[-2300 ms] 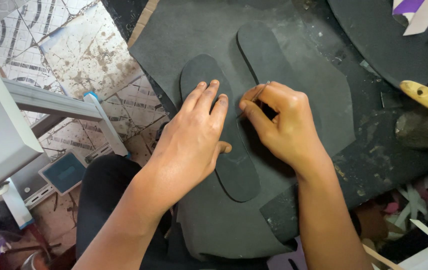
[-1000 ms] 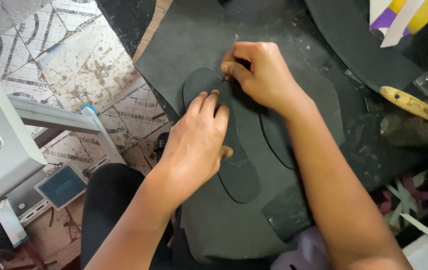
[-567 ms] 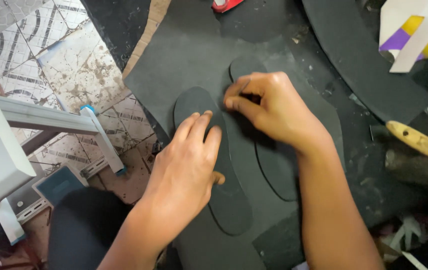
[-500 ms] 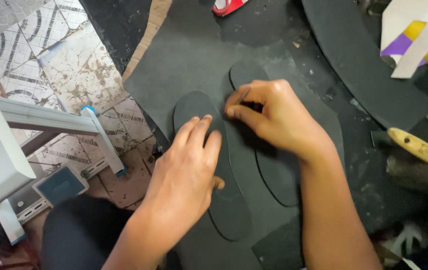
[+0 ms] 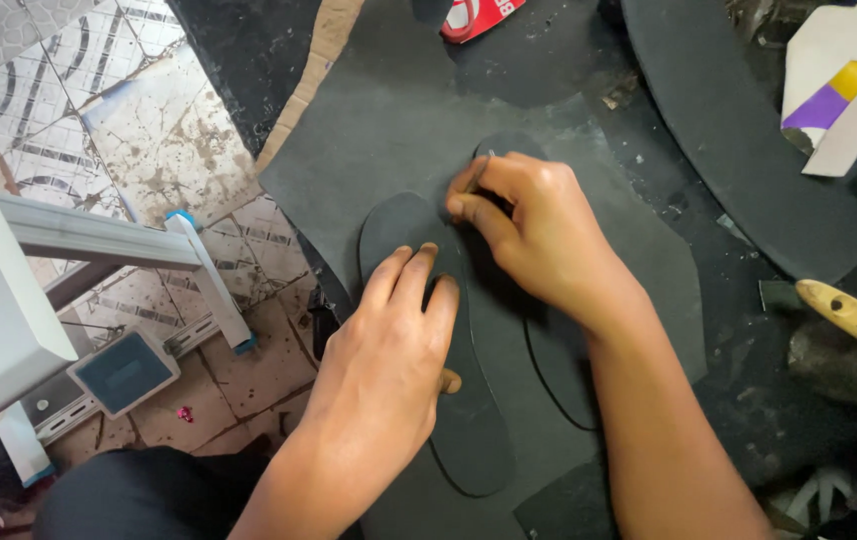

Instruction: The recorder is tracing the outline of a shoe insole onto a piece of material using a thin metal tool.

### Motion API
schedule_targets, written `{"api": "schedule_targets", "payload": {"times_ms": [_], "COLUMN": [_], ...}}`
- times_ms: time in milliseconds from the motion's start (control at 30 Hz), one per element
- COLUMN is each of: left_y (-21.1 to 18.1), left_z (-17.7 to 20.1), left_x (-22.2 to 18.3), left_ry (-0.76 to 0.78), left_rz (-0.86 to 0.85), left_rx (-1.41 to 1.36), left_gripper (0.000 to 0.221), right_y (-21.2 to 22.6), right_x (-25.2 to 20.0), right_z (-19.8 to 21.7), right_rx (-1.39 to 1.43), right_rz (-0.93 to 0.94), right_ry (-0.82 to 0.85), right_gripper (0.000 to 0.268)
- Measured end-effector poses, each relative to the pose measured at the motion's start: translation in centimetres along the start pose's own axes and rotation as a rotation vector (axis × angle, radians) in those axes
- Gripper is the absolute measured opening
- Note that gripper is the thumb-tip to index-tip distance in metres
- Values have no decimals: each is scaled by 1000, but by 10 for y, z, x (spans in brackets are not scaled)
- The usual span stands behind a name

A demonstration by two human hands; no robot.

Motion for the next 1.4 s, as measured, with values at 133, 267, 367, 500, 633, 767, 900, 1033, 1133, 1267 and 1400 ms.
{"api": "schedule_targets", "payload": {"times_ms": [133, 267, 367, 500, 633, 767, 900, 1033, 1133, 1267, 1400], "left_y": [0, -1, 0, 2, 4, 3, 4, 8, 8, 10, 12], "left_z": [0, 0, -2, 0, 5, 4, -1, -3, -4, -5, -13], "left_x": [-1, -2, -2, -4, -4, -2, -1, -1, -3, -1, 5], "left_ry": [-13, -28, -32, -67, -81, -57, -19, -31, -49, -76, 3], "left_rz": [-19, -30, -30, -39, -40, -18, 10, 22, 3, -13, 15], "left_rx": [5, 8, 34, 49, -6, 55, 85, 80, 87, 117, 178], "left_gripper": [68, 65, 63, 65, 74, 61, 53, 58, 58, 62, 76], "right_y": [0, 3, 5, 8, 6, 0, 8, -2, 8, 9, 10], "right_x": [6, 10, 10, 6, -2, 1, 13, 12, 2, -10, -12], "right_z": [-4, -6, -6, -2, -2, -8, -9, -13, -8, -2, -4], "right_rx": [11, -8, 2, -58, 32, 67, -21, 79, 91, 24, 17], "right_rz": [59, 134, 152, 164, 126, 92, 238, 168, 232, 122, 61], "right_ry": [-38, -81, -98, -71, -30, -8, -59, -40, -38, 16, 38], "right_gripper": [7, 6, 6, 5, 5, 3, 4, 4, 3, 5, 6]}}
Point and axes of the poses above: each hand's wrist, its own x-axis towards the middle knuckle, its own z-axis out of the back of the hand, y = z × x, the point moved 10 cm from there along x, towards the middle knuckle, and after that the axes turned 8 degrees about z, right-handed, at the moved point
